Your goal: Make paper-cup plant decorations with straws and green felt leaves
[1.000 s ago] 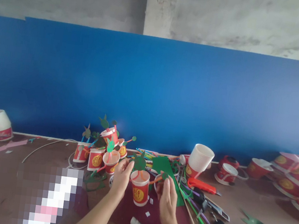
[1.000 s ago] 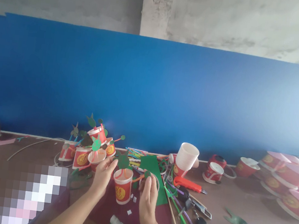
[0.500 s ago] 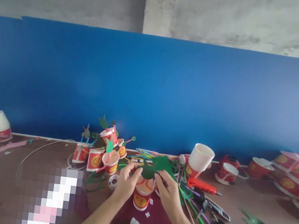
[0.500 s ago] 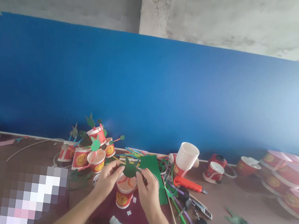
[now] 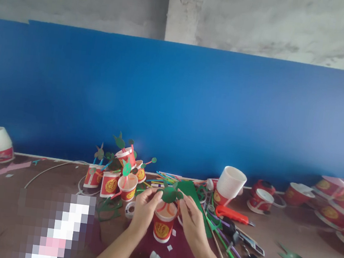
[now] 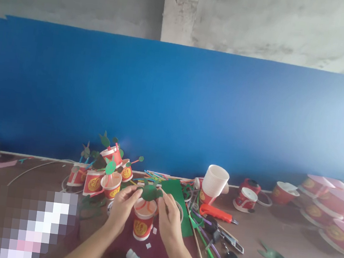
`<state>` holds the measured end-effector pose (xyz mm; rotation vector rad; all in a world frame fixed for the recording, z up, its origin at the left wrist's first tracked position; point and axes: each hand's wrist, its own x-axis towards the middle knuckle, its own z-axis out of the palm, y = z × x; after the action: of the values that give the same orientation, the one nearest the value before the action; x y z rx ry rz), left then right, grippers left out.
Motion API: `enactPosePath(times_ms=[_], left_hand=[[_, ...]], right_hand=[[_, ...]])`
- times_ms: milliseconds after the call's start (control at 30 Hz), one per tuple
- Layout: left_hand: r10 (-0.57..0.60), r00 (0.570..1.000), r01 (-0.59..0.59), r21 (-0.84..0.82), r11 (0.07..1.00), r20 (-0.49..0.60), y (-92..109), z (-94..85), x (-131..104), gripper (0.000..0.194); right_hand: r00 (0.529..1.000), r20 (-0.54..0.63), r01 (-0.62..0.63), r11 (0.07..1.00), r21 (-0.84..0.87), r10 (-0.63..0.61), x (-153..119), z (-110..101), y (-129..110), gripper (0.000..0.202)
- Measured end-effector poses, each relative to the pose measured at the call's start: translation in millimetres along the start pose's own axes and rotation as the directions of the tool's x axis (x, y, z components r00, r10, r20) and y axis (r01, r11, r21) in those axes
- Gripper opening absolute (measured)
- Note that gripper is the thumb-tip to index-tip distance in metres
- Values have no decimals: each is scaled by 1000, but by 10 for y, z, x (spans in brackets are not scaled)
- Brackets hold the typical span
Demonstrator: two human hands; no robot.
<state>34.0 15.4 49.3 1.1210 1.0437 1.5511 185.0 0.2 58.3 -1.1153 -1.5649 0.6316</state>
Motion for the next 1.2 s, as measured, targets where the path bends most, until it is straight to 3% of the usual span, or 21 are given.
enactPosePath(times_ms=[133, 300, 500, 700, 833, 1000, 1200], left_hand=[[-43, 999, 42, -89, 995, -16, -34, -9, 27, 27], [-51, 998, 54, -87, 995, 42, -25, -9, 6, 25], [5, 995, -11, 64, 998, 96, -38, -35, 11, 24], [123, 983, -147, 189, 971, 133, 13, -11, -65, 17], [108, 986, -130, 183, 974, 129, 44, 0, -74, 18], [45, 997, -54, 143, 988, 69, 31, -10, -28, 23], [20, 999, -22, 82, 996, 25, 31, -17, -16, 30]], right_hand=[[998, 50, 34, 999, 10, -35, 6, 10, -53, 29], [1000, 24, 10, 1000, 10, -10, 32, -11, -28, 35], [989, 151, 6, 999, -49, 2, 98, -135, -19, 39], [990, 106, 111, 983, -144, -97, 53, -135, -82, 40], [989, 63, 141, 976, -168, -132, 26, -99, -98, 39], [995, 79, 65, 987, -145, -54, 37, -79, -46, 28], [997, -6, -76, 996, -50, 76, 17, -33, 80, 42]])
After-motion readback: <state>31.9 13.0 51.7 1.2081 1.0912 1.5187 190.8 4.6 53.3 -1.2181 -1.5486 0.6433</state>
